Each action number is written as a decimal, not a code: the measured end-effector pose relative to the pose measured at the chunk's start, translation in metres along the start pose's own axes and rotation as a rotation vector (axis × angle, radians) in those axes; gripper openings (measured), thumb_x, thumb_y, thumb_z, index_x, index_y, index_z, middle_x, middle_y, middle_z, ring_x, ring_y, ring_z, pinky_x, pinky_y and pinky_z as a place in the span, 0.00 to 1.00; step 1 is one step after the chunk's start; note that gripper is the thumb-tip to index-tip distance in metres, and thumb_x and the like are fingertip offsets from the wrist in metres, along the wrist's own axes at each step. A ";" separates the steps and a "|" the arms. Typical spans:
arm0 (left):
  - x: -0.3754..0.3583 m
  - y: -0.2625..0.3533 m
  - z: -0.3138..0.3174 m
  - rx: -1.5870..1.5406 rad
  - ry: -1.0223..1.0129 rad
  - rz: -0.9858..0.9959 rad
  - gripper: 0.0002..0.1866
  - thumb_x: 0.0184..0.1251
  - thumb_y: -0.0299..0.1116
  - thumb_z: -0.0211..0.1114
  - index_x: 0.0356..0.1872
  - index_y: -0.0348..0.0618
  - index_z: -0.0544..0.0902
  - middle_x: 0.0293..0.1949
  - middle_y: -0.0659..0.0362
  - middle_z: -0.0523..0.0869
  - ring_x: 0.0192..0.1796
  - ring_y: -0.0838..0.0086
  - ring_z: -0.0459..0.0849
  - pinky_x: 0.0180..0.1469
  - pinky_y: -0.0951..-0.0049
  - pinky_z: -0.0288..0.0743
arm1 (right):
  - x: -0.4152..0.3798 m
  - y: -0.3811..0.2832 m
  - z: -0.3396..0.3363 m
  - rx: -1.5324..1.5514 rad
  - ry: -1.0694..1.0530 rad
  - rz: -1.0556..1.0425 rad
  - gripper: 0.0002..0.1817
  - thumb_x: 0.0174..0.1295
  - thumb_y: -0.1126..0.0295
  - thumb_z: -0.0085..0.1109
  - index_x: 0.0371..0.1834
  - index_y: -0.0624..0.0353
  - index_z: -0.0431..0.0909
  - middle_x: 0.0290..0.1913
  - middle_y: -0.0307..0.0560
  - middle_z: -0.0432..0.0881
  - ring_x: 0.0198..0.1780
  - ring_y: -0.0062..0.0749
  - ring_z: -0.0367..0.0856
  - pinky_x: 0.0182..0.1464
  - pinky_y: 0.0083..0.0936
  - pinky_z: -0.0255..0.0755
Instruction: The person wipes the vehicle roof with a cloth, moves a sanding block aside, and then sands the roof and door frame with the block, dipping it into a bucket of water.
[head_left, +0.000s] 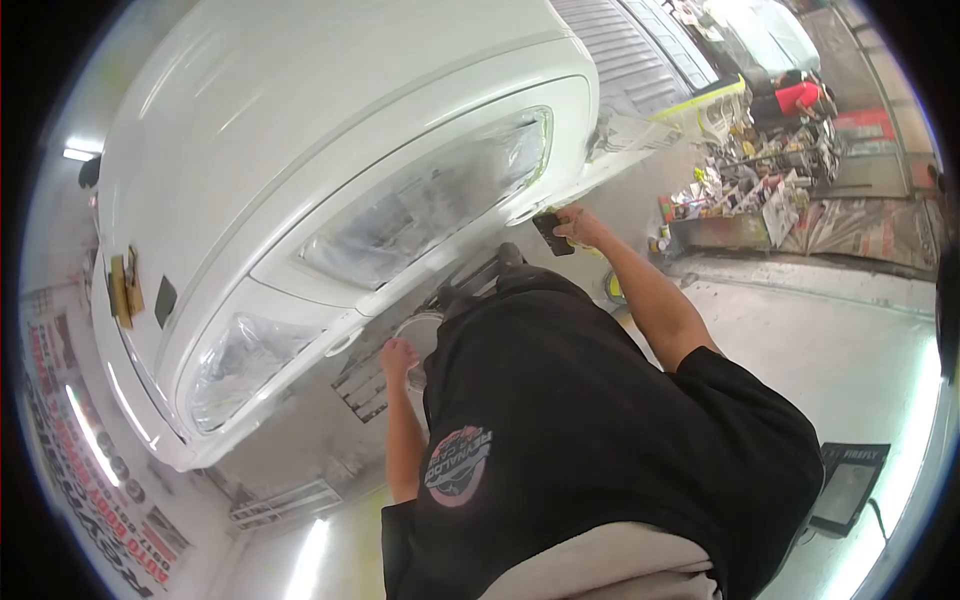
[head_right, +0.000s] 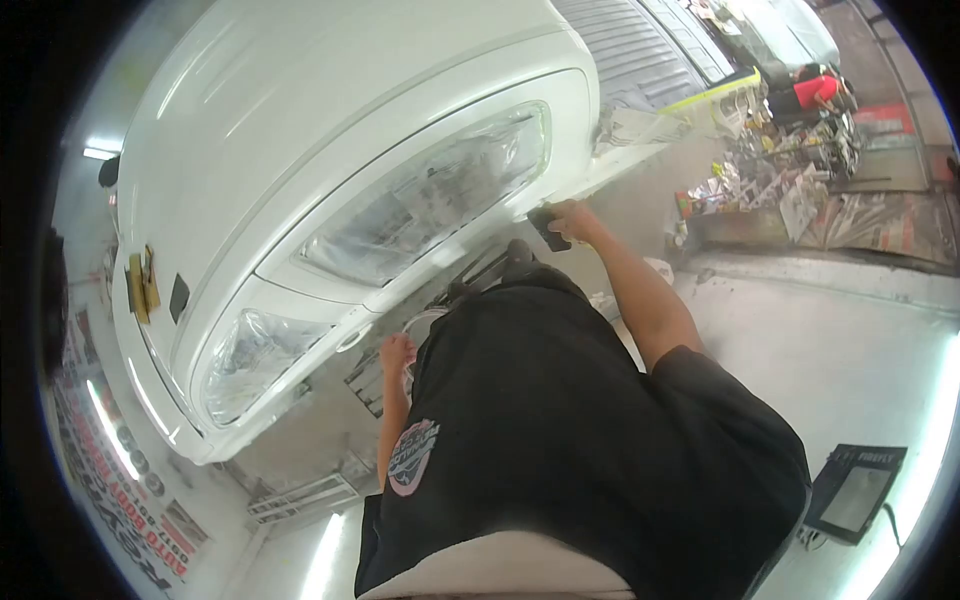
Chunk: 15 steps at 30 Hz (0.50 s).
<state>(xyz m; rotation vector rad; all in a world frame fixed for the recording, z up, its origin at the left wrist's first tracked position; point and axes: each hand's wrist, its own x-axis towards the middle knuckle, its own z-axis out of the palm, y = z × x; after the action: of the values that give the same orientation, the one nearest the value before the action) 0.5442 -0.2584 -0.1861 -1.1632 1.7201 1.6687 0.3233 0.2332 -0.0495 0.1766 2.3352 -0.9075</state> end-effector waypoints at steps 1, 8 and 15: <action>0.003 -0.001 -0.002 0.008 -0.004 -0.005 0.10 0.73 0.36 0.61 0.44 0.41 0.82 0.29 0.59 0.85 0.27 0.72 0.86 0.28 0.70 0.82 | -0.005 0.010 0.002 -0.031 0.049 -0.052 0.25 0.55 0.60 0.72 0.53 0.64 0.86 0.44 0.59 0.89 0.47 0.47 0.87 0.53 0.41 0.79; 0.000 -0.005 -0.025 0.004 -0.031 -0.034 0.11 0.75 0.40 0.61 0.47 0.43 0.80 0.31 0.59 0.84 0.28 0.70 0.86 0.30 0.67 0.83 | -0.018 0.114 0.021 -0.166 0.008 0.133 0.23 0.56 0.59 0.70 0.52 0.62 0.87 0.48 0.62 0.89 0.52 0.56 0.87 0.57 0.43 0.79; 0.051 -0.087 -0.039 -0.369 -0.150 0.093 0.08 0.73 0.36 0.59 0.44 0.46 0.82 0.30 0.58 0.86 0.28 0.72 0.85 0.27 0.70 0.77 | 0.030 0.246 0.039 -0.298 0.075 -0.342 0.16 0.57 0.69 0.68 0.45 0.69 0.88 0.32 0.46 0.88 0.37 0.27 0.82 0.43 0.34 0.76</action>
<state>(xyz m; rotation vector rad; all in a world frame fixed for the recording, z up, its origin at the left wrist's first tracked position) 0.5973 -0.2997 -0.2714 -1.0910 1.4326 2.1376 0.4005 0.3913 -0.2289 -0.3251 2.5837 -0.7018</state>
